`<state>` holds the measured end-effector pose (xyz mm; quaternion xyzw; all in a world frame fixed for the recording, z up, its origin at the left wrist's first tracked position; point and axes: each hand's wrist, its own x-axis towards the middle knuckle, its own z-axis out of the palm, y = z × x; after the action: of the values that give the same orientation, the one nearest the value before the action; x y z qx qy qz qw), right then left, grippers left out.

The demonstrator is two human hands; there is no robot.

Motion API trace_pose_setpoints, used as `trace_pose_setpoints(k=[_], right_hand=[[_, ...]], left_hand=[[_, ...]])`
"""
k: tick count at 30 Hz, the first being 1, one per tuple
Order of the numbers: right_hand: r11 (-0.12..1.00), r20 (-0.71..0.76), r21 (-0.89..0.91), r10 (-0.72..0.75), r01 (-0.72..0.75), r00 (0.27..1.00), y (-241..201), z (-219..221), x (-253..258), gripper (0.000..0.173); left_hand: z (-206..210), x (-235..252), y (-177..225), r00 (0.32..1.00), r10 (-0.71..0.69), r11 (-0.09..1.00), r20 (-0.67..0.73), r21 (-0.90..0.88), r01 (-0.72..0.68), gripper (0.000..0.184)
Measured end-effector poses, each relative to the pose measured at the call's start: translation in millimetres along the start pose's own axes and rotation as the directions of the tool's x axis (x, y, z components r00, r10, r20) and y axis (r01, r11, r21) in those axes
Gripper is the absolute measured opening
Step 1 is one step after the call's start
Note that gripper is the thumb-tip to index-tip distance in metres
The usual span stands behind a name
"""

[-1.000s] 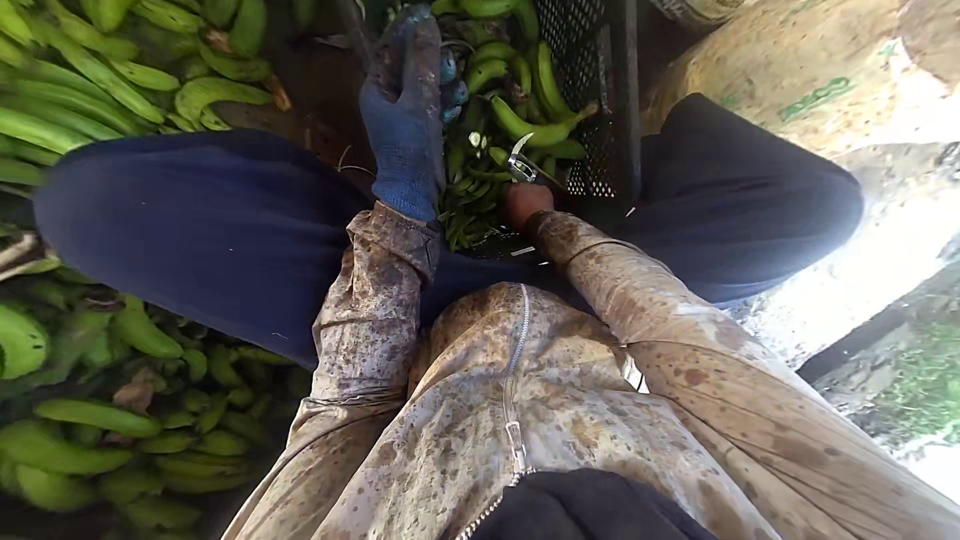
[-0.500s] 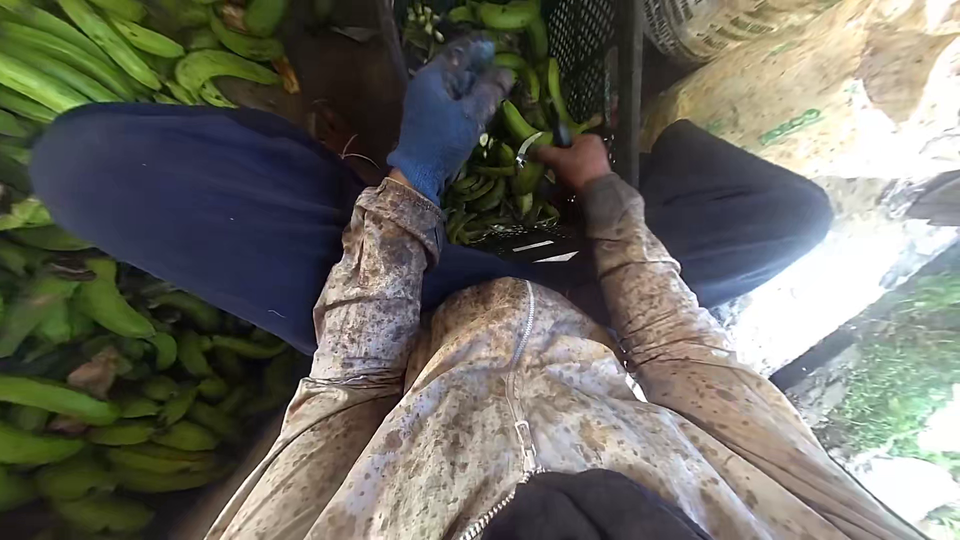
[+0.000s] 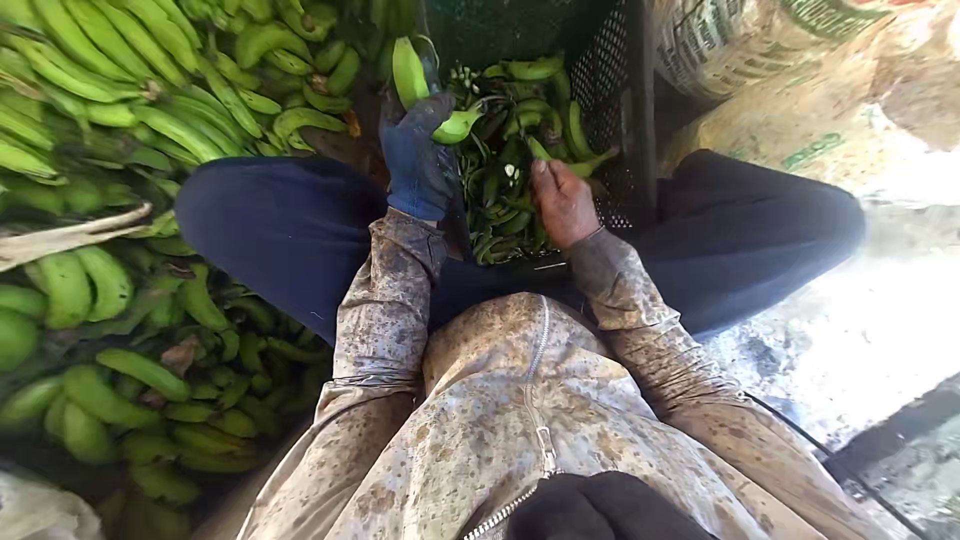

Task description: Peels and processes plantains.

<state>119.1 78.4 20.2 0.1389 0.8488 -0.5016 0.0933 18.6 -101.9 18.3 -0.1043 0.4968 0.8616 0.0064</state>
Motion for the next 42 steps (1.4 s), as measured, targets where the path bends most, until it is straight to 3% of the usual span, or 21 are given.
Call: trace_pose_setpoints(k=[4, 7, 10, 12, 14, 15, 17, 19, 22, 24, 28, 33, 37, 40, 42], right_hand=[[0.994, 0.039, -0.103, -0.025, 0.029, 0.999, 2.6, 28.8, -4.5, 0.045], [0.993, 0.043, -0.103, -0.053, 0.058, 0.998, -4.6, 34.2, 0.1, 0.044], [0.983, 0.025, -0.171, -0.068, 0.072, 0.997, -2.6, 32.7, 10.5, 0.045], [0.959, 0.061, -0.274, 0.093, -0.073, 0.994, 14.6, 29.2, 17.8, 0.051], [0.913, 0.096, -0.225, 0.368, -0.340, 0.925, 43.7, 23.7, 19.4, 0.060], [0.904, 0.074, -0.184, 0.404, -0.386, 0.912, 53.6, 20.8, 20.6, 0.061], [0.951, 0.019, -0.102, 0.296, -0.293, 0.955, 49.7, 14.7, 23.1, 0.059], [0.997, 0.020, 0.002, 0.078, -0.078, 0.997, 31.0, 17.7, 2.0, 0.052], [0.959, 0.038, 0.107, -0.269, 0.263, 0.963, -5.3, 21.4, -8.7, 0.041], [0.927, 0.049, 0.115, -0.365, 0.357, 0.930, -11.2, 32.0, -23.8, 0.037], [0.925, 0.042, 0.042, -0.379, 0.378, 0.924, -13.2, 42.1, -25.7, 0.036], [0.913, 0.004, 0.051, -0.405, 0.404, 0.914, -12.6, 42.0, -26.2, 0.037], [0.936, 0.016, -0.067, -0.346, 0.347, 0.938, -11.6, 47.3, -19.4, 0.039], [0.956, 0.038, -0.152, -0.249, 0.252, 0.968, -5.8, 48.0, -7.0, 0.044], [0.969, 0.045, -0.157, -0.184, 0.189, 0.982, -5.4, 43.7, -8.3, 0.044]], left_hand=[[4.7, -7.2, -5.1, 0.998, 0.012, 1.000, -0.069, -0.017, -0.013, 0.049], [13.6, -17.5, -11.1, 0.999, 0.038, 0.997, -0.003, 0.070, -0.038, 0.050], [18.0, -18.4, -14.9, 0.995, 0.065, 0.997, 0.081, 0.029, -0.068, 0.049], [16.6, -16.2, -16.0, 0.996, 0.063, 0.998, 0.068, -0.028, -0.061, 0.044], [8.7, -10.4, -6.5, 0.994, 0.056, 0.993, 0.089, -0.111, -0.046, 0.040], [5.3, -1.4, 2.8, 0.989, 0.066, 0.988, 0.135, -0.146, -0.047, 0.041], [-0.5, 16.5, 17.3, 0.976, 0.039, 0.985, 0.215, -0.175, -0.001, 0.038], [-8.8, 9.5, 19.4, 0.973, -0.047, 0.977, 0.226, -0.193, 0.092, 0.025], [5.4, 15.6, 20.5, 0.986, -0.125, 0.977, 0.110, -0.161, 0.142, 0.042], [7.7, 7.3, 16.5, 0.980, -0.192, 0.967, 0.052, -0.160, 0.197, 0.048], [14.8, 2.9, 10.5, 0.989, -0.136, 0.975, 0.061, -0.167, 0.145, 0.052], [16.0, 2.7, 10.3, 0.980, -0.163, 0.940, 0.112, -0.285, 0.189, 0.064], [15.2, 2.8, -1.5, 0.972, -0.164, 0.905, 0.169, -0.367, 0.217, 0.065], [23.3, -18.8, -9.6, 0.948, -0.267, 0.914, 0.174, -0.265, 0.306, 0.062], [21.5, -27.0, -16.4, 0.946, -0.309, 0.934, 0.098, -0.154, 0.321, 0.057]])
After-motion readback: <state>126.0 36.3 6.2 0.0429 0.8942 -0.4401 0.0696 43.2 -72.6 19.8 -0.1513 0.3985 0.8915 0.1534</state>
